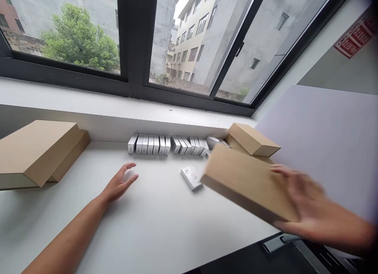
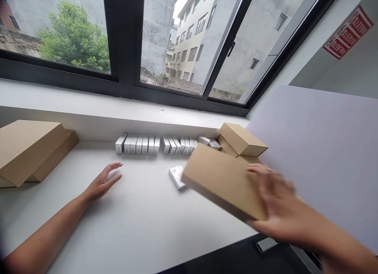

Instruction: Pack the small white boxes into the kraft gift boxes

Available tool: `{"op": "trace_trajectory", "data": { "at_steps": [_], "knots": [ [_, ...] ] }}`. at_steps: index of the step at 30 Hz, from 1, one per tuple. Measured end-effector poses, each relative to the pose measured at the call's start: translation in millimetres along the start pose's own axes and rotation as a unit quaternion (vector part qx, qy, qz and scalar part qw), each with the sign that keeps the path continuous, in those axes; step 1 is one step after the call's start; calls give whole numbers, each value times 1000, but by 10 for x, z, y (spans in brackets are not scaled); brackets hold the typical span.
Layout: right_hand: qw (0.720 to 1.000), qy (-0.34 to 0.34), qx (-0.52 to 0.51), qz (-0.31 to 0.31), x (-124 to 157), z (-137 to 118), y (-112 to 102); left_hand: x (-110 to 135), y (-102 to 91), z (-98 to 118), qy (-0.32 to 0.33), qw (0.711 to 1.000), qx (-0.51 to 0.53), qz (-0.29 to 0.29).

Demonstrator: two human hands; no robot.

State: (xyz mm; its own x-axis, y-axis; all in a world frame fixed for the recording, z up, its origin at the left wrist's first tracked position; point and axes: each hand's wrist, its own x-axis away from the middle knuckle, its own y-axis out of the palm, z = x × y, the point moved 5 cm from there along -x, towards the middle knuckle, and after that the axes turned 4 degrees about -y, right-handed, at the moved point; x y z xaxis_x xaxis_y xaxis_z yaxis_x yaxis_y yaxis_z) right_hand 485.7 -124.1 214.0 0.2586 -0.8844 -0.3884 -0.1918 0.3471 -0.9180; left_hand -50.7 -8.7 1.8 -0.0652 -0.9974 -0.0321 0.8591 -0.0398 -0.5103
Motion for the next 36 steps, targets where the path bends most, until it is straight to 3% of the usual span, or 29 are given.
{"op": "trace_trajectory", "data": {
  "at_steps": [2,4,6,8,11,14,16,18,22,25,28,31,33,36],
  "knots": [
    [980,-120,-91,-132,-204,-901,498,-9,13,44,2,1000,26,-11],
    [940,-160,-182,-241,-332,-1532,1006,6,22,64,-18,999,29,-34],
    [907,-185,-224,-304,-401,-1920,1417,62,20,59,-56,996,14,-72],
    [886,-201,-255,-332,-418,-2116,1687,164,-24,43,-100,990,-4,-95],
    [877,-150,-330,-315,-378,-2151,1894,399,-158,22,-158,984,-29,-75],
    [870,47,-430,-237,-276,-1981,2058,712,-227,30,-200,978,-37,-51],
    [827,168,-494,-210,-168,-1904,2179,919,-215,52,-229,972,-37,-33],
    [779,219,-541,-227,-104,-1917,2260,1082,-187,91,-261,965,-25,-6],
    [710,231,-614,-257,-171,-1979,2245,1207,-117,213,-298,954,7,21],
    [660,229,-669,-255,-281,-1972,2229,1181,-21,315,-279,955,106,5],
    [648,219,-677,-272,-360,-1949,2280,1171,98,345,-266,941,207,-17],
    [631,163,-697,-297,-442,-1988,2277,1218,152,272,-237,931,276,13],
    [650,106,-698,-281,-542,-1994,2184,1287,127,188,-181,937,292,58],
    [766,8,-619,-172,-779,-1890,1887,1439,56,122,-16,966,231,113]
  ]
}}
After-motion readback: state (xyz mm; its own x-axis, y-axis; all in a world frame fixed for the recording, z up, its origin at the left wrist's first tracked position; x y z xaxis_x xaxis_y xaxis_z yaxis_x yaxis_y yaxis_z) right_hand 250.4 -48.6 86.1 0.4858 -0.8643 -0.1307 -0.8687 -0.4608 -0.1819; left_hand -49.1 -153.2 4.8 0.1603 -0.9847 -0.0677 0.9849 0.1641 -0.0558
